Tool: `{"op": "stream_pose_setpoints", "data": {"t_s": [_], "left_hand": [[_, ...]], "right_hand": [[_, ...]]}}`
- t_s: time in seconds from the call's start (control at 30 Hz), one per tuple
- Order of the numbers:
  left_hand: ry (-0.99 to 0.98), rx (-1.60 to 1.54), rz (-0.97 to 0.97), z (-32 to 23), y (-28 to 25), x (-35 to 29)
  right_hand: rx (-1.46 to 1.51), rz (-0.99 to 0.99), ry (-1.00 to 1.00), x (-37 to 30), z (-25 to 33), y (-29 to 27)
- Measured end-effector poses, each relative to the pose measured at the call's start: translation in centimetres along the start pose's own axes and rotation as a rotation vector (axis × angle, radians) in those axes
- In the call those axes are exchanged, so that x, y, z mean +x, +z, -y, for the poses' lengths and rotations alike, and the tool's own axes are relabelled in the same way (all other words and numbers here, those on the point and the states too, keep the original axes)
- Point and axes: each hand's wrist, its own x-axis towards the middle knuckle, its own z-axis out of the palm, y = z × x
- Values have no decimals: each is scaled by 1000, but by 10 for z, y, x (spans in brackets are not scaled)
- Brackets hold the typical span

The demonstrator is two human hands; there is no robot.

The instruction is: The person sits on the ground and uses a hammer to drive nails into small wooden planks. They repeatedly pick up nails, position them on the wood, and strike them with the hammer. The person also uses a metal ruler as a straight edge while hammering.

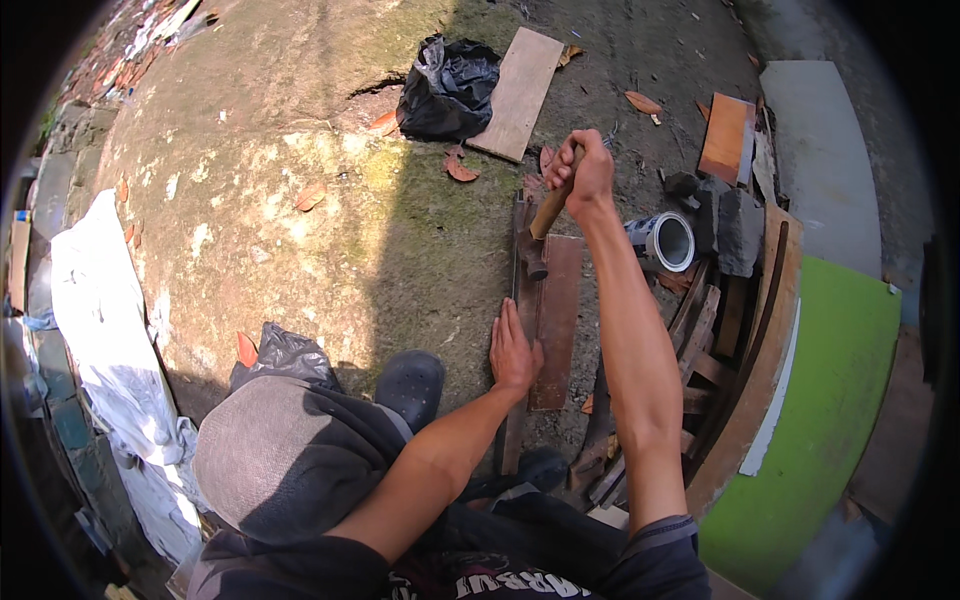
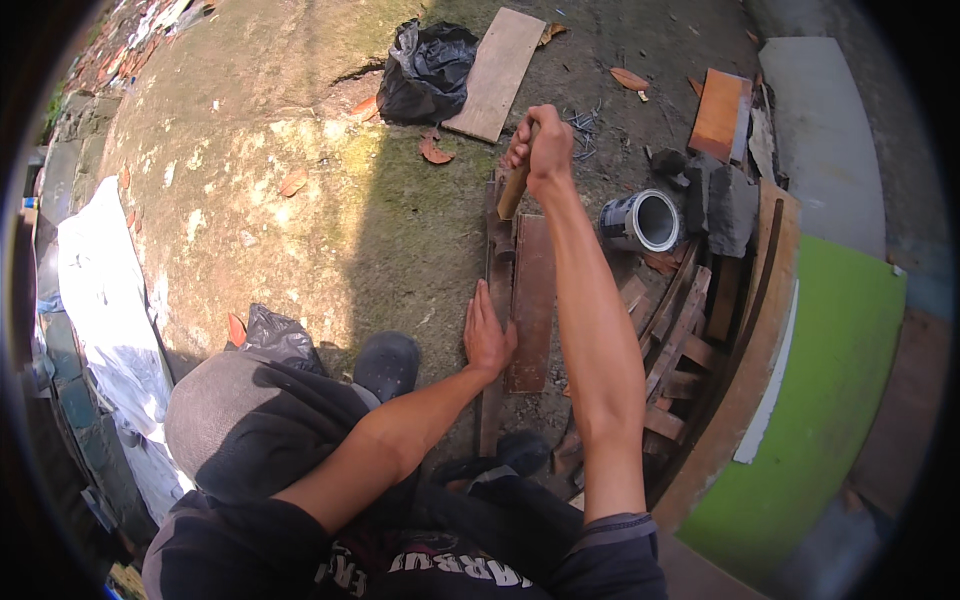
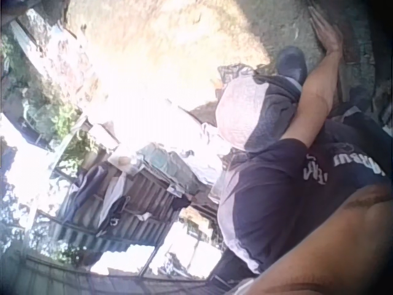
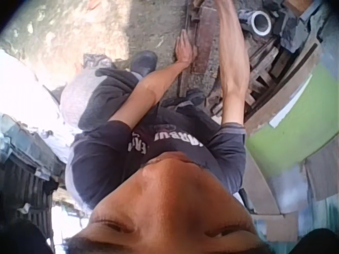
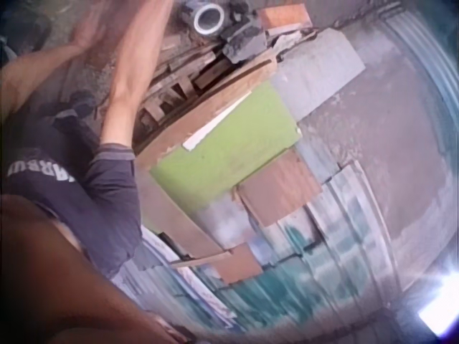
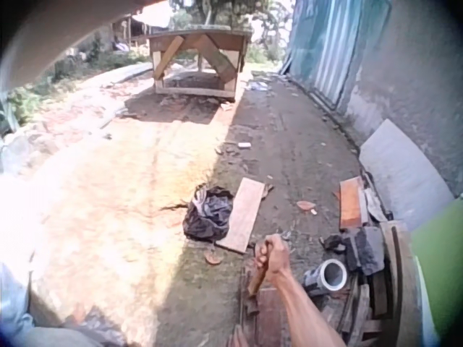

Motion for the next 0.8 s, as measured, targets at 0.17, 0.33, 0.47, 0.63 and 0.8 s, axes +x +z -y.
{"op": "stream_pose_setpoints", "data": {"t_s": [0.17,0.33,0.47,0.63,0.8], "left_hand": [[-57,10,23,-1,3,-2],[-47,37,21,-2,0,-6],[-57,48,22,-4,-3,-7],[-63,38,4,-7,-2,-7],[-43,35,-51,0,3,-3]], "right_hand": [[-41,6,-4,4,0,2],[-101,34,-53,4,0,5],[-31,101,-150,2,-3,1],[53,140,-298,-20,-13,-19],[33,222,-445,-60,-36,-14]]}}
